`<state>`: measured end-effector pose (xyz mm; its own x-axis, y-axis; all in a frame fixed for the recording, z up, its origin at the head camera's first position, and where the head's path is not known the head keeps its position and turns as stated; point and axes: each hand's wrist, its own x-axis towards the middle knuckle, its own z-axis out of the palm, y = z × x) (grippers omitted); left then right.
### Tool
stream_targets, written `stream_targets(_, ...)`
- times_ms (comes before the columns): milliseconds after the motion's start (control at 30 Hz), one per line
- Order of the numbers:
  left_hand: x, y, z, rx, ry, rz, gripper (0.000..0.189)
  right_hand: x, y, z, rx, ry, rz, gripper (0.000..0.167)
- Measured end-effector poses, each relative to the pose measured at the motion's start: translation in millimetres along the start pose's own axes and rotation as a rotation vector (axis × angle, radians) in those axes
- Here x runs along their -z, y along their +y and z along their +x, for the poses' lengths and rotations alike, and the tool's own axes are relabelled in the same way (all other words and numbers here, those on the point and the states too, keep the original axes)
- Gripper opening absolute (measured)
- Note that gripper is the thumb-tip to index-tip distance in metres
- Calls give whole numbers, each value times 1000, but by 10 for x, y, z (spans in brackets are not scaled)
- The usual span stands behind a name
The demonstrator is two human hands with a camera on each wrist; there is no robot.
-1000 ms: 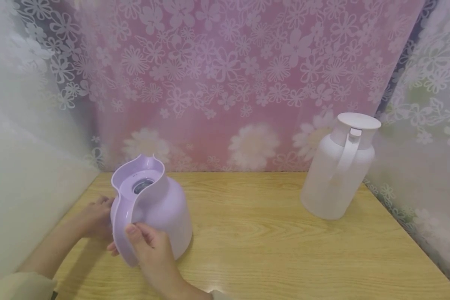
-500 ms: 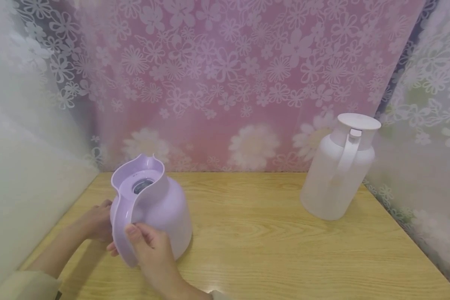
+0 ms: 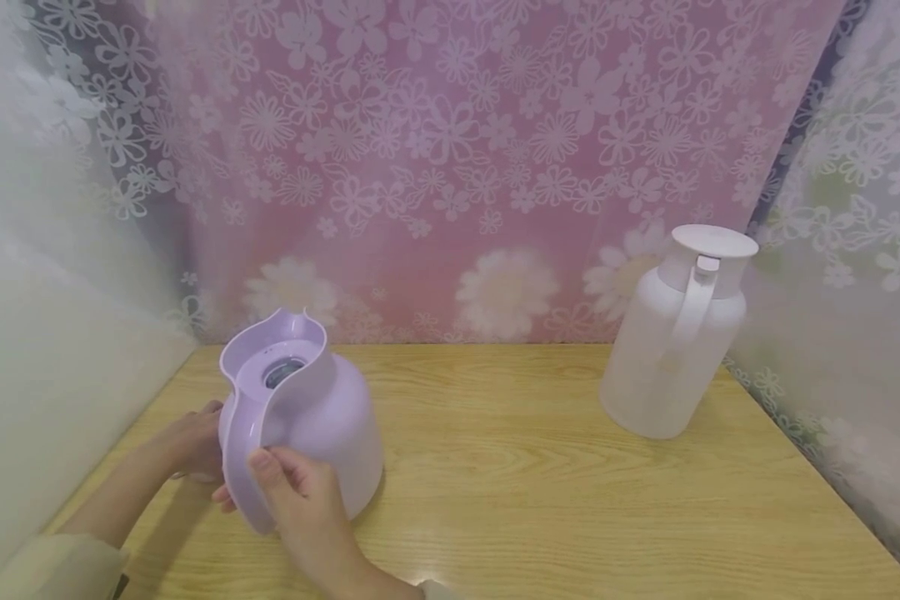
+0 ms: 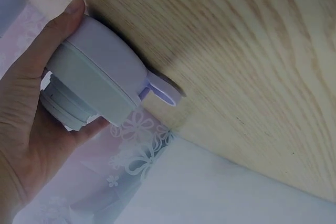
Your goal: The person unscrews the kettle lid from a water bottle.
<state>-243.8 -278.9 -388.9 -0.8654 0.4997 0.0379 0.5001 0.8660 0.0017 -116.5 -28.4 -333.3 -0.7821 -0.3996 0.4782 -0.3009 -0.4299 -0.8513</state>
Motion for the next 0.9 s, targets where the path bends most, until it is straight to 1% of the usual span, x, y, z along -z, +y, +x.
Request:
stream_targets(100, 1, -3, 1, 12, -10, -30, 53, -2, -2, 2, -2, -2, -3, 38)
stream_targets(200, 5, -5, 5, 25, 0, -45, 60, -2, -4, 4, -10, -1, -2, 38)
stream_targets(300, 10, -11, 4, 33, 23, -57, 62, -1, -3, 8, -8, -2, 0, 38)
stream_targets(433, 4, -14, -8, 13, 55, -69, 55, 1, 3, 9, 10, -6, 5, 38)
stream_targets(533, -14, -13, -20, 6, 84, -79, 55, 1, 6, 5, 12, -7, 8, 38)
stream_targets(700, -25, -8, -41, 39, 123, -97, 60, -1, 1, -1, 5, -3, 9, 38)
stream_targets(900, -16, -16, -59, 57, 174, -61, 58, 8, -9, -1, -31, 5, -5, 38)
